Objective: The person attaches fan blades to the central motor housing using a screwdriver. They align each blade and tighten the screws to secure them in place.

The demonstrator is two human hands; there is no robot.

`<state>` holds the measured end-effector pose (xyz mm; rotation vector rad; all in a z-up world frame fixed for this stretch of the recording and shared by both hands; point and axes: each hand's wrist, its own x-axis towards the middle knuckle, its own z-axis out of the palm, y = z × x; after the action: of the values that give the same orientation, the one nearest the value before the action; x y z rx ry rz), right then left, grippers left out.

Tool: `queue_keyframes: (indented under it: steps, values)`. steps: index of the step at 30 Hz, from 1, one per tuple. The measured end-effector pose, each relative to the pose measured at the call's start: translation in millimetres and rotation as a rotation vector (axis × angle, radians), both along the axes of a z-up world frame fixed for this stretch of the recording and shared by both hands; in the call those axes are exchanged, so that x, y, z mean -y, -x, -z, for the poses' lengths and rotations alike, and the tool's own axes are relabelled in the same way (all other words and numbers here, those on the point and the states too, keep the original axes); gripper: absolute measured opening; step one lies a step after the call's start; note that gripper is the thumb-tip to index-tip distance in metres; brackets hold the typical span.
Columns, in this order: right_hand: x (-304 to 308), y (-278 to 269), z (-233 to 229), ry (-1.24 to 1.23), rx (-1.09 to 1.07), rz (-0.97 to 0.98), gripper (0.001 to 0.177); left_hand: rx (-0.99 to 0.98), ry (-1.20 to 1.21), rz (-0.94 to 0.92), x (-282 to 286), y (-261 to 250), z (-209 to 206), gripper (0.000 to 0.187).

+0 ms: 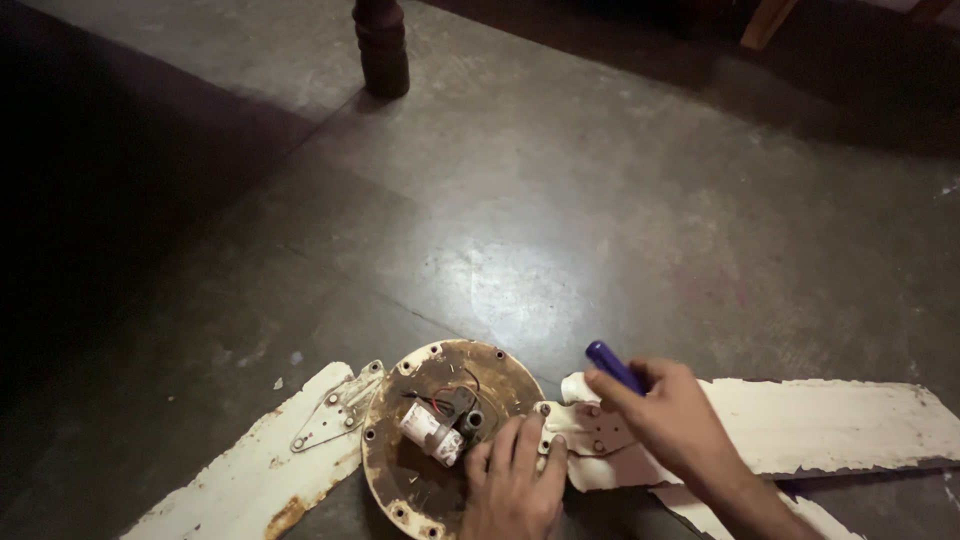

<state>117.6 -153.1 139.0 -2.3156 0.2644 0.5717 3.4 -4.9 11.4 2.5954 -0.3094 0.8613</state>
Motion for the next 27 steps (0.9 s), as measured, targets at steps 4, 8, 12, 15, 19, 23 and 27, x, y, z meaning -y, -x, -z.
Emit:
queue_keyframes:
  steps: [4, 8, 12, 15, 19, 23, 27]
  values:
    - [12.0, 8.0, -23.0, -0.388, 0.04, 0.223, 0.043, -0.07, 0.023, 0.074, -2.9, 0.1, -13.8, 0.039]
    - [27.1, 20.1, -42.2, -0.469, 0.143, 0.37, 0.04, -0.149, 0.076, 0.107, -3.2, 0.6, -28.7, 0.054]
    - [44.9, 31.2, -51.6, -0.442, 0.367, 0.307, 0.038, -0.09, 0.147, 0.118, -3.2, -3.1, -40.8, 0.05]
    - [44.0, 38.9, -47.8, -0.369, 0.443, 0.313, 0.034, -0.053, 0.112, 0.145, -6.7, -8.0, -49.6, 0.042]
    - [39.6, 42.1, -45.7, -0.203, 0.388, 0.423, 0.03, -0.072, 0.126, 0.234, -14.0, -16.9, -55.4, 0.044]
    - [34.4, 36.8, -50.0, -0.234, 0.436, 0.409, 0.03, -0.153, 0.155, 0.27, -13.3, -25.0, -56.4, 0.045]
    - [32.6, 34.7, -47.2, -0.198, 0.448, 0.348, 0.029, -0.136, 0.145, 0.222, -10.2, -28.0, -55.8, 0.046]
